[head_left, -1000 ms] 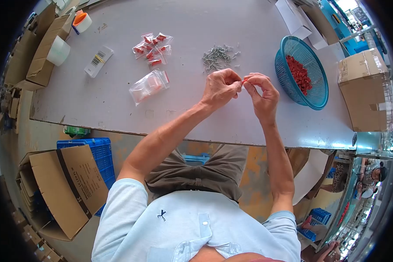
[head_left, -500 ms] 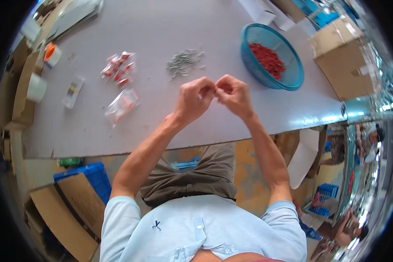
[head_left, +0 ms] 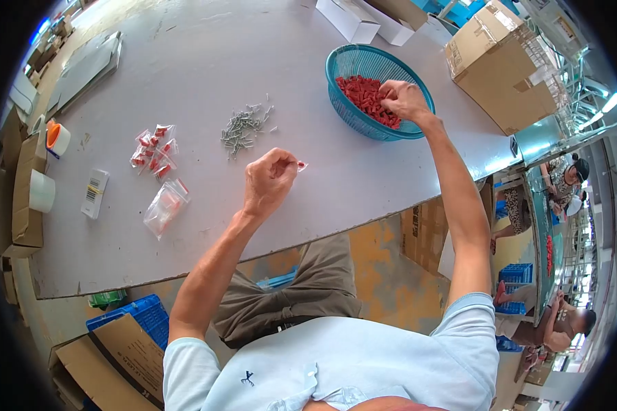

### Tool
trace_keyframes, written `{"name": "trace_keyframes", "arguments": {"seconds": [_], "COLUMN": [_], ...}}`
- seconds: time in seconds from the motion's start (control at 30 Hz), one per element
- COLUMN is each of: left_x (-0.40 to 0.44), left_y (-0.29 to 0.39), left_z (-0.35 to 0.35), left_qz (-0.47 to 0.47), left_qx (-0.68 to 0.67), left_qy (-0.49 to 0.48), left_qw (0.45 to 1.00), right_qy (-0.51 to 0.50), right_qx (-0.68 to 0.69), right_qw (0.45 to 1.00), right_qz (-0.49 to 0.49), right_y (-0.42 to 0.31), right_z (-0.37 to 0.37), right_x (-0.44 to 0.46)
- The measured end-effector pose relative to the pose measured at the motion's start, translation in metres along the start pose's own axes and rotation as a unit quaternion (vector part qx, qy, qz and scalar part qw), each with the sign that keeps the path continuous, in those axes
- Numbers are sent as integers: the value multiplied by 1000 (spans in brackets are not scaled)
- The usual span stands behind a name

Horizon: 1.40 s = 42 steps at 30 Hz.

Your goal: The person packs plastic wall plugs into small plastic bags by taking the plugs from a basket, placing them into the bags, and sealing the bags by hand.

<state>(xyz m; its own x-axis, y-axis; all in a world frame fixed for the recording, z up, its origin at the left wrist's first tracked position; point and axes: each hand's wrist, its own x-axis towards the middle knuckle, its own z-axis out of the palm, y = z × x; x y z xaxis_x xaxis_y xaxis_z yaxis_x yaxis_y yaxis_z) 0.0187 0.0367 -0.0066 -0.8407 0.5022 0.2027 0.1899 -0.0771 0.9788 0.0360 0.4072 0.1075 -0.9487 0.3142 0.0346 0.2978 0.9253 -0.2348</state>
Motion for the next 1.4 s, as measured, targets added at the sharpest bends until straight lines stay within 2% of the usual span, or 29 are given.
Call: {"name": "trace_keyframes", "arguments": {"seconds": [0.23,0.33,0.4,0.47,0.53,0.57,0.6,0.67,0.73,0.8,0.87,1.0,1.07,1.17,1.27,1.33,1.37,1.4], "left_x": [3,4,5,6,3,4,4,4,5,4,3,1,0,0,-1,2,2,0], "left_y": [-3,-1,-6,-5,-7,-8,-8,-6,-7,-7,-6,-1,1,-1,-6,-9,-10,-7], "left_z": [-3,-3,-4,-5,-7,-7,-7,-8,-8,-6,-5,-5,-5,-3,-3,-5,-6,-5], "left_qz": [-5,-24,-3,-7,-13,-2,10,12,11,21,34,54,60,82,81,25,27,70], "left_qx": [20,-6,-17,4,24,33,41,54,48,58,69,75,78,81,63,-5,-5,57], "left_qy": [-6,0,-2,10,23,30,36,50,41,47,51,72,76,70,39,-14,-15,-13], "left_qw": [1000,1000,1000,1000,999,999,998,997,998,997,996,993,992,991,994,1000,1000,996], "right_qy": [-128,-105,-43,2,46,68,88,116,59,2,-41,-60,-60,-62,-92,-114,-100,-87], "right_qx": [-54,-57,-53,-52,65,202,334,470,534,547,585,588,548,541,554,570,527,483], "right_qw": [990,993,997,998,997,977,938,874,841,831,806,806,834,839,827,814,844,871], "right_qz": [4,-12,-45,-39,17,3,-7,-42,-58,-101,-78,-41,-22,-8,0,-1,0,2], "right_y": [14,23,32,35,24,22,16,-34,-79,-109,-134,-156,-158,-165,-160,-154,-152,-152], "right_z": [36,43,47,41,29,26,23,8,11,38,69,102,108,109,110,115,119,119], "right_x": [26,30,27,24,13,8,0,-36,-78,-105,-119,-120,-117,-115,-114,-113,-114,-115]}}
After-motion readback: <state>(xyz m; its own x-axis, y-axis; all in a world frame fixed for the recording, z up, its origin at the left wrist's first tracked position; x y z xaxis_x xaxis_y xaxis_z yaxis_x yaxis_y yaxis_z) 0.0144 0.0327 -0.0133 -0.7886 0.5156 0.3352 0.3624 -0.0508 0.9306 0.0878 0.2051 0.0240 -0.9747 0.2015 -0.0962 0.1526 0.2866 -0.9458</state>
